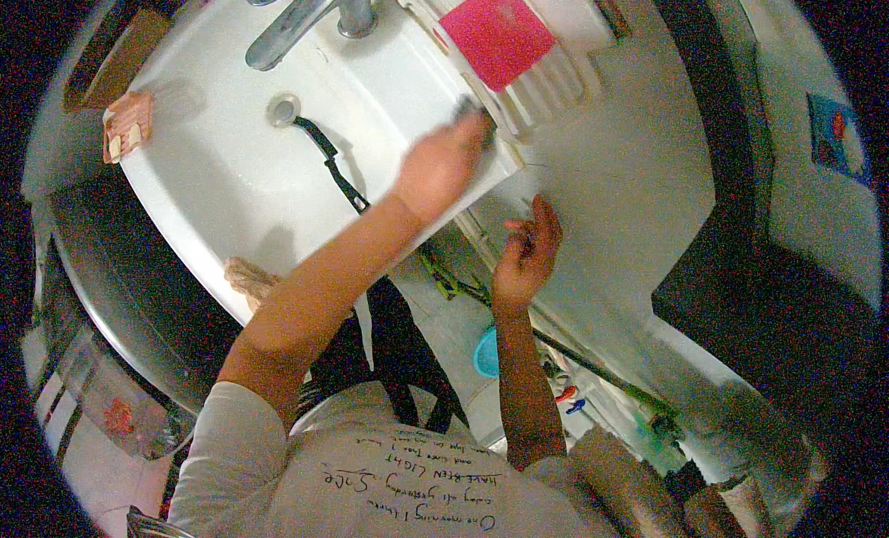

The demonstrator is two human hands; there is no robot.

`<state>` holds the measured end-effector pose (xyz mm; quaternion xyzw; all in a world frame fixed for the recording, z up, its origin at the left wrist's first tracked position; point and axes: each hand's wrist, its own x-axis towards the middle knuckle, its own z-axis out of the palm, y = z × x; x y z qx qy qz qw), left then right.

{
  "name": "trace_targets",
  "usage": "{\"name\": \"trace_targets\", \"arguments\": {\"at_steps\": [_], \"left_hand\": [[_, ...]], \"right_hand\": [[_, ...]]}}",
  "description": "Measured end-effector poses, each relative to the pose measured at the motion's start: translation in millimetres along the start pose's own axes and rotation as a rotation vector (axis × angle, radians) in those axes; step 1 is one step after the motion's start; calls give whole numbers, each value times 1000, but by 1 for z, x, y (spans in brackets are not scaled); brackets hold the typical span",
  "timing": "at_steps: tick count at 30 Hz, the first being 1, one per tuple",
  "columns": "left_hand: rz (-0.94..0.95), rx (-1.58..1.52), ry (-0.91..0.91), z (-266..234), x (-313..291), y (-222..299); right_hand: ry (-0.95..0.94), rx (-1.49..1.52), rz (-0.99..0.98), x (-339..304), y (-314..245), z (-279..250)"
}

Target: The person cleans a bathroom sink and faucet using a scouring pad. They scrub the inner surface of the basin, the top edges, and the faucet fixture with the scouring pad before rinsing the area with water.

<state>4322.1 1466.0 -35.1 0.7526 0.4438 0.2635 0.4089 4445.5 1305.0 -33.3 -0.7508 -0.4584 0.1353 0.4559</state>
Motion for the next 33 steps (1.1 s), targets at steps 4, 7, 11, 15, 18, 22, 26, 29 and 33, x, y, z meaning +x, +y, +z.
{"name": "trace_targets", "arguments": {"at_steps": [4, 7, 11, 15, 18, 22, 26, 29, 33], "left_hand": [[-31, -54, 28, -8, 1, 5], [112, -145, -37, 35, -28, 17], [138, -100, -75, 37, -31, 14], [10, 2, 45, -13, 2, -1], [12, -85, -30, 12, -11, 8], [60, -141, -44, 33, -29, 24], [137, -54, -121, 24, -18, 9], [15, -38, -9, -13, 0, -5], [82, -160, -4, 4, -14, 8]], "right_hand": [[2, 18, 35, 2, -6, 7], [-23, 34, 22, 4, -7, 8], [-76, -52, -29, 7, 1, 7], [-178, -54, -29, 20, -20, 26], [-123, -89, -150, 22, -10, 32], [-69, -53, -122, 6, 2, 24], [-108, 4, -65, 1, 5, 31], [-181, -12, -34, 14, -27, 51], [-126, -27, -95, 19, -30, 55]]}}
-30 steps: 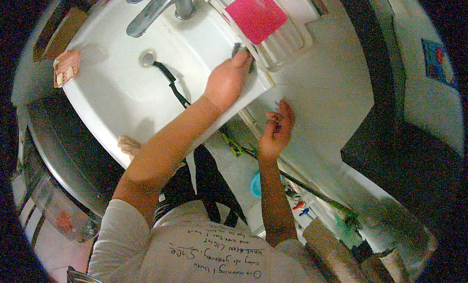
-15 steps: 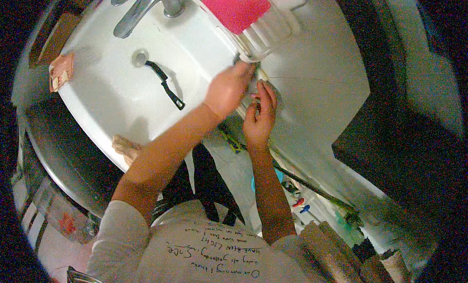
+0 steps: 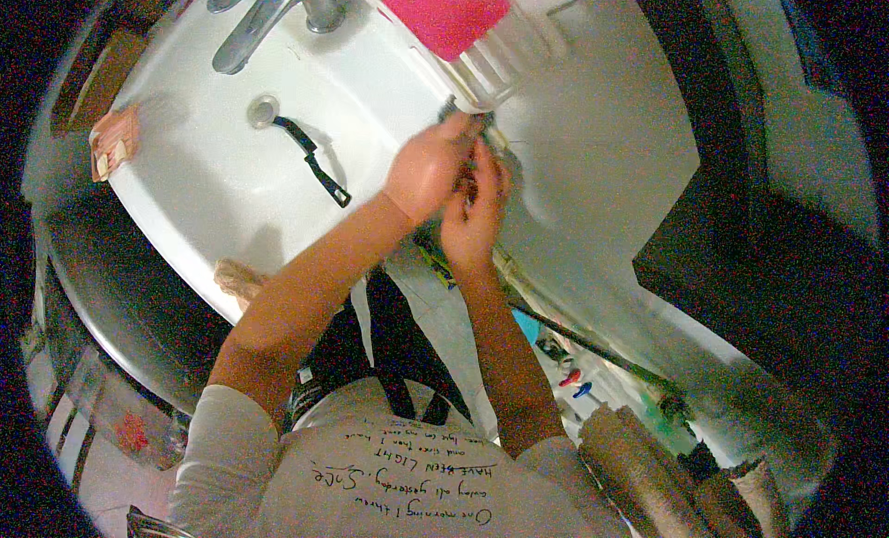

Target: The person cleans a bathroom sink and faucet using a scouring pad. They scrub the inner surface of the basin, the top edges, and the faucet fixture with the scouring pad before rinsing the area with water.

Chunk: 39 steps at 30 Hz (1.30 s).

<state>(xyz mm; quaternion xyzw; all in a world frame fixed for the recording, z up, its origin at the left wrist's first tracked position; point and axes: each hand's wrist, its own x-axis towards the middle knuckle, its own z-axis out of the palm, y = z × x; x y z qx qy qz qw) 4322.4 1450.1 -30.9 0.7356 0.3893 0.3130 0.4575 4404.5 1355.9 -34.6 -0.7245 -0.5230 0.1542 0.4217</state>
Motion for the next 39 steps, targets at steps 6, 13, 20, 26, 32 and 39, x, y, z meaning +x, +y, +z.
{"name": "trace_targets", "arguments": {"at_steps": [6, 13, 20, 26, 32, 39], "left_hand": [[-17, 6, -187, 51, -16, 19], [16, 4, -82, 23, -26, 4], [33, 264, 261, -16, -4, -7], [-85, 157, 415, -53, 6, -21], [-308, -35, 476, -91, -26, -18], [-315, -179, 468, -123, -41, -30]], "right_hand": [[112, -85, 116, -39, 47, -30], [-7, 14, 170, -36, 2, -24], [-240, -406, -212, 21, -18, -8], [-216, -344, -366, 66, -42, 42], [-250, -488, -524, 110, -44, 77], [-211, -594, -616, 168, -76, 124]]}}
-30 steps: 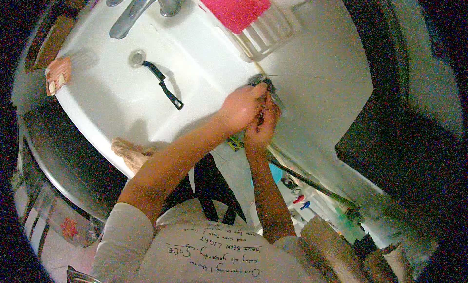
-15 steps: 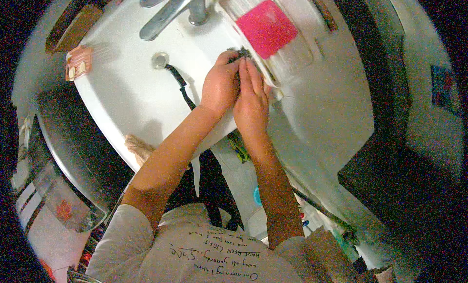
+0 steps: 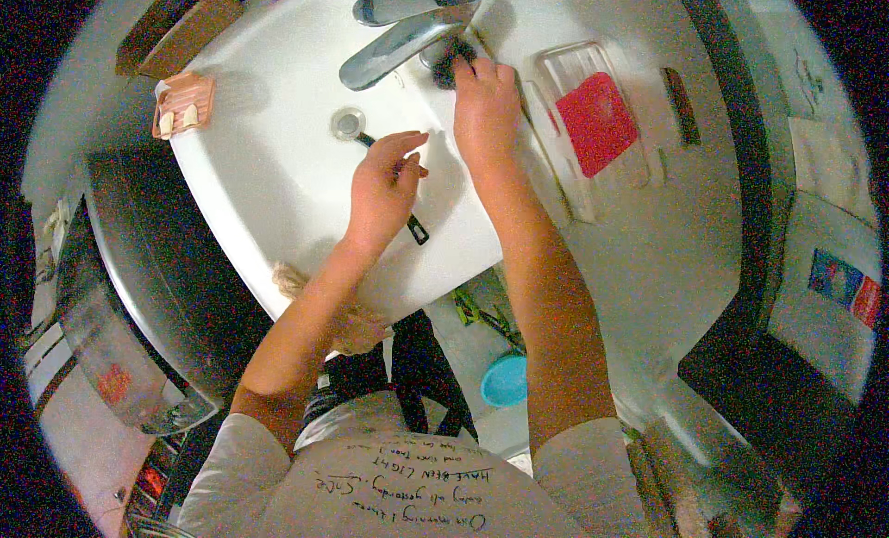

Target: The person cleans a bathroom sink and faucet using a scouring pad. They scrub the inner surface of the basin, the top edges, and the faucet fixture with the scouring pad before rinsing the area with water.

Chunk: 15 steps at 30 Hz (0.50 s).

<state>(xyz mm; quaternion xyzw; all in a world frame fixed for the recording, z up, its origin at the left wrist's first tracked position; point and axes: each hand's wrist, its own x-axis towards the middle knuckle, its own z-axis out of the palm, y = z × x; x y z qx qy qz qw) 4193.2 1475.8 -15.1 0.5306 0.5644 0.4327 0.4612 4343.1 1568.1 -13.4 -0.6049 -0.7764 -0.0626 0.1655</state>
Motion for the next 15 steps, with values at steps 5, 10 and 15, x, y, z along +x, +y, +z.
{"name": "trace_targets", "arguments": {"at_steps": [5, 10, 15], "left_hand": [[-308, -148, 13, -22, 11, -4], [-342, -255, -41, -25, 12, -5], [-345, -186, -43, -28, 24, -13]], "right_hand": [[-115, 32, 1, -39, -14, -8], [-42, 119, -28, -41, -23, -3], [-52, -59, -233, 22, -36, 32]]}}
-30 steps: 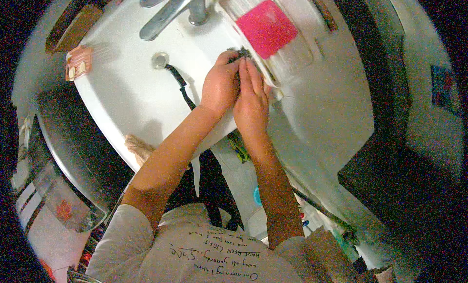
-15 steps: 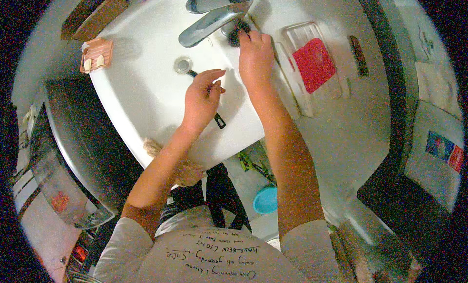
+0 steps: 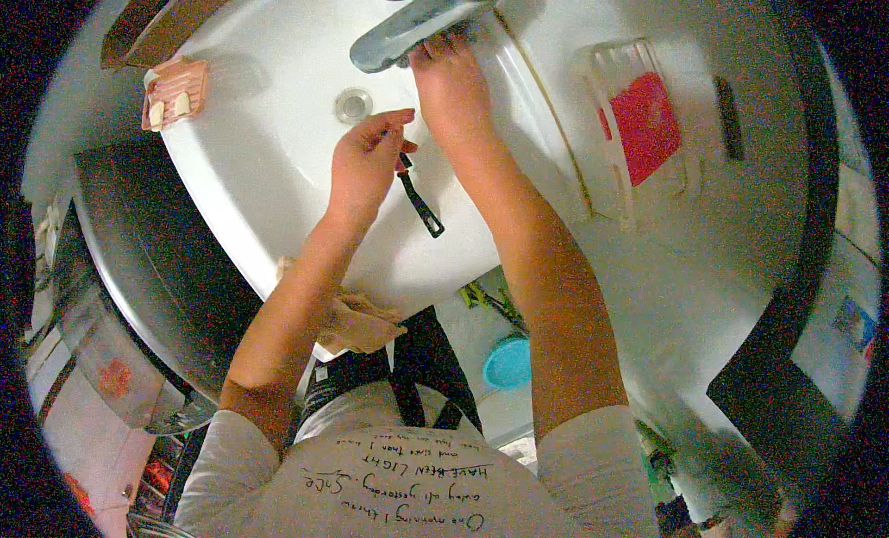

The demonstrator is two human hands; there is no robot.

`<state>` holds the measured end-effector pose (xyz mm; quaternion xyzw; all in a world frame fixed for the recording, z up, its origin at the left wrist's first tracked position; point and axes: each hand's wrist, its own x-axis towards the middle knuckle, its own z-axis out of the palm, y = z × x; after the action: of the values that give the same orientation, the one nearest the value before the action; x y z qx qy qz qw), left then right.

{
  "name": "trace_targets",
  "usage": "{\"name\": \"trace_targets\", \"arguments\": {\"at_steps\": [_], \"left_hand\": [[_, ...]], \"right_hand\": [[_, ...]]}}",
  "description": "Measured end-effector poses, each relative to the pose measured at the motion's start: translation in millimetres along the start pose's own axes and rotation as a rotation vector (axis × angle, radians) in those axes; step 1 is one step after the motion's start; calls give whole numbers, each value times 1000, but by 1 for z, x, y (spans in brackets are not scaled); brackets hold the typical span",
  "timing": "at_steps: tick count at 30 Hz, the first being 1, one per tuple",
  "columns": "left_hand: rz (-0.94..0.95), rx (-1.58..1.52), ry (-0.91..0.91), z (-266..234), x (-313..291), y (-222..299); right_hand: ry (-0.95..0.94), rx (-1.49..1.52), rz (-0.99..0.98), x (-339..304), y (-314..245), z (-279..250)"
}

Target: The person cleans a bathroom sink and faucet using a scouring pad. They scrub the inner surface of the basin, the top edges, and the faucet fixture with the scouring pad before rinsing the area with water.

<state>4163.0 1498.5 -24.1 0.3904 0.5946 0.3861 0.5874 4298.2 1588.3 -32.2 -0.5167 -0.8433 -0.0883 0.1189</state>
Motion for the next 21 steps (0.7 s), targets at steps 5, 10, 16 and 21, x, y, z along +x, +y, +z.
{"name": "trace_targets", "arguments": {"at_steps": [5, 10, 16, 21], "left_hand": [[-38, -57, 23, -7, 9, 1], [-74, -62, 15, -10, 5, 6], [-50, -56, -18, 11, 10, -2], [-71, -25, -23, 11, 11, -4]], "right_hand": [[37, 180, 112, -38, 0, -15], [-68, 184, 166, -84, 13, -44], [63, 73, 99, -34, 12, -22], [56, -17, 139, -75, 24, -35]]}}
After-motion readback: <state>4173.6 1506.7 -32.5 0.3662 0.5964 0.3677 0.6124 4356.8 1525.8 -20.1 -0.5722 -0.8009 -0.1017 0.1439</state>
